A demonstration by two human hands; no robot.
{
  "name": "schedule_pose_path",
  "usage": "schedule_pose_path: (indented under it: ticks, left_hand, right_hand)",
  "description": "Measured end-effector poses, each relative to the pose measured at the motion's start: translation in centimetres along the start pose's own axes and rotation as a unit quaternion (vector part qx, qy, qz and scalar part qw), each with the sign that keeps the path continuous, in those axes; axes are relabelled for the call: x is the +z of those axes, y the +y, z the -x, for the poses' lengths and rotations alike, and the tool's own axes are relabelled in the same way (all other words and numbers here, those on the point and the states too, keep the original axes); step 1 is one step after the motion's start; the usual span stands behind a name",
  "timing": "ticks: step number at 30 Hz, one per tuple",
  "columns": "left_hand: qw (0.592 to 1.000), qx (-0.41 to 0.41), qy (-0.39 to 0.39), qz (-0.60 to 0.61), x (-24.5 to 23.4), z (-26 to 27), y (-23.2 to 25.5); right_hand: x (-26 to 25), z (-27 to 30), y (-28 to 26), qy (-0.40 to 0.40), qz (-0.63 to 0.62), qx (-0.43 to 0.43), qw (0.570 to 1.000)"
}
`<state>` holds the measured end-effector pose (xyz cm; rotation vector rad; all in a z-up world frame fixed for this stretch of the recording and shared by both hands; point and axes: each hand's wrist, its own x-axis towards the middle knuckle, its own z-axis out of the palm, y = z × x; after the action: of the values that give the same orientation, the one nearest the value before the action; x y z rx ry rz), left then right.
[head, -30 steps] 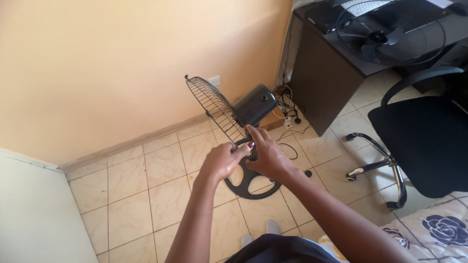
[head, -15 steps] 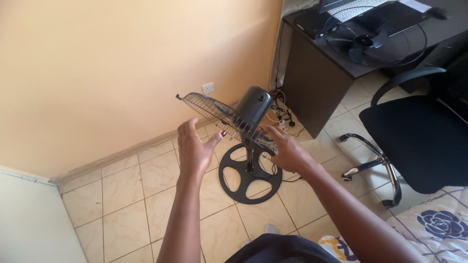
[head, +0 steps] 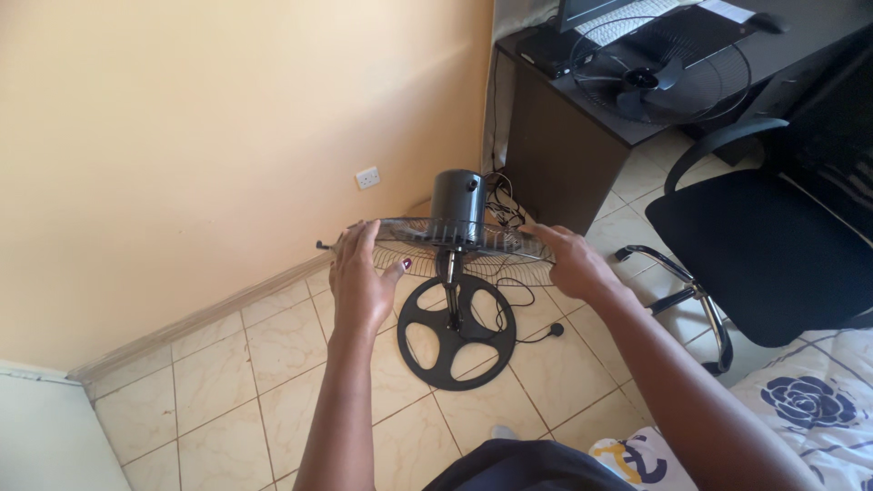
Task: The person assembles a standing fan by hand. They attach the front grille, insert the fan blades, and secure the rear grille onto the fan motor housing.
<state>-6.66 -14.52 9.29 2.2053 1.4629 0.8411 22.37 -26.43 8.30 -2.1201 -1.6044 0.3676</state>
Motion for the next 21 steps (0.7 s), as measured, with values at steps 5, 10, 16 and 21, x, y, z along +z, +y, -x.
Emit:
schedule_pose_path:
  ticks: [5, 10, 16, 21]
  left_hand:
    - [0.999, -0.032, -0.030, -0.007, 0.0, -0.2, 1.0]
    - [0.999, -0.024, -0.037, 0.022, -0.3, -0.4, 1.5]
    - [0.997, 0.013, -0.039, 0.071, 0.4, -0.3, 1.7]
    - [0.993, 0.001, -0.085, 0.081, 1.1, -0.6, 2.8]
  right_hand:
    - [-0.3, -1.7, 2.6, 0.013, -0.012, 0.038, 0.999]
    - [0.0, -4.3, 6.9, 0.096, -0.022, 0.018, 0.995]
    - [1.2, -7.3, 13.0, 0.151, -0.001, 0.055, 0.987]
    - [2.6, -9.9, 17.6, 0.177, 0.017, 0.082, 0.981]
